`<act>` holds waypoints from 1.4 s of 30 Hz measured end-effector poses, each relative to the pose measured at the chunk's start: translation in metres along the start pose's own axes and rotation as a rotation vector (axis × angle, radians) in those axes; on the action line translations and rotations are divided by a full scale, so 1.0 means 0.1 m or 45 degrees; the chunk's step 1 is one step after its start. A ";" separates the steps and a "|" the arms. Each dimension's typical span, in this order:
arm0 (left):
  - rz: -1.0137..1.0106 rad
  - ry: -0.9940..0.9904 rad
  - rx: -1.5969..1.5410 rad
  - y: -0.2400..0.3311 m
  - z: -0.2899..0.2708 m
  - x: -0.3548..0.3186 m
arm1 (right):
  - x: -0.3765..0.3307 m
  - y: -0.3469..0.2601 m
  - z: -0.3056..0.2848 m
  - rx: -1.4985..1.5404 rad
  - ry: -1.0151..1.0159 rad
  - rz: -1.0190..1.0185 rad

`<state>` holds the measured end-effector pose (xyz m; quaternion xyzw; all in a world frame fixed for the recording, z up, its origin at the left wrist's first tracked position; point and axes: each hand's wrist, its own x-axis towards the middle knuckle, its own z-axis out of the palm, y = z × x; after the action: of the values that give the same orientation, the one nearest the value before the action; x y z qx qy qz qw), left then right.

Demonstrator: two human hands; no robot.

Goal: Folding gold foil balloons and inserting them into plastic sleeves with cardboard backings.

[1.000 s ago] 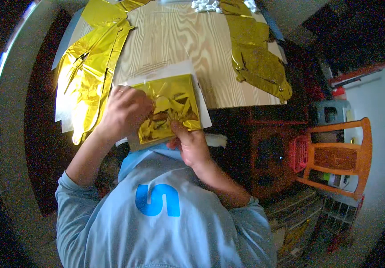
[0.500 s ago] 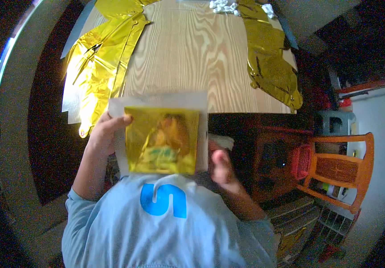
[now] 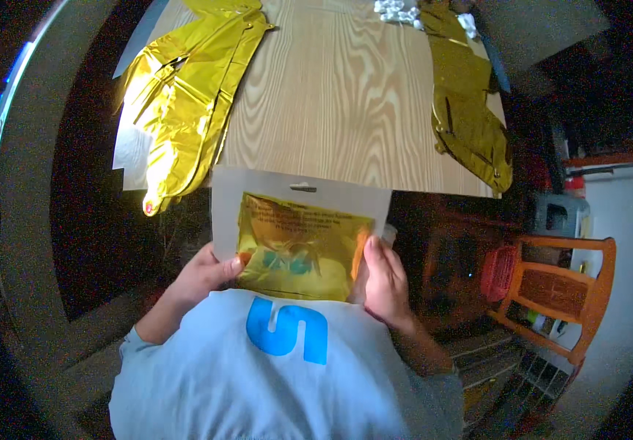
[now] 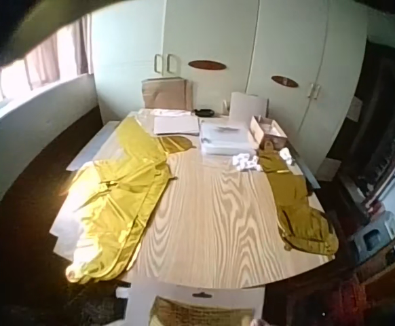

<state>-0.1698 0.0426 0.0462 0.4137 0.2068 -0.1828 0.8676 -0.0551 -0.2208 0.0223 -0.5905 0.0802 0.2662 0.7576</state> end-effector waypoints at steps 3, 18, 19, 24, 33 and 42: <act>-0.080 0.015 -0.090 -0.08 -0.06 -0.12 | -0.13 -0.01 -0.07 -0.057 -0.091 0.064; 0.144 0.156 -0.019 -0.02 0.04 0.32 | 0.33 -0.10 -0.12 -0.057 -0.339 0.267; 0.157 0.102 -0.095 -0.16 0.04 0.25 | 0.21 -0.11 -0.09 -0.047 -0.250 0.238; -0.052 0.029 -0.174 -0.10 -0.11 0.08 | 0.06 -0.03 -0.30 -0.113 -0.179 0.247; 0.358 0.113 0.141 -0.12 0.03 0.30 | 0.15 -0.15 -0.18 -0.191 -0.526 -0.178; 0.722 0.374 0.373 -0.32 -0.02 0.62 | 0.28 -0.11 -0.15 -0.201 -0.571 -0.323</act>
<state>-0.1335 0.0162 -0.0067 0.5965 0.1779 0.0990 0.7763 -0.0231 -0.2275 0.0149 -0.5793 -0.1855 0.2987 0.7354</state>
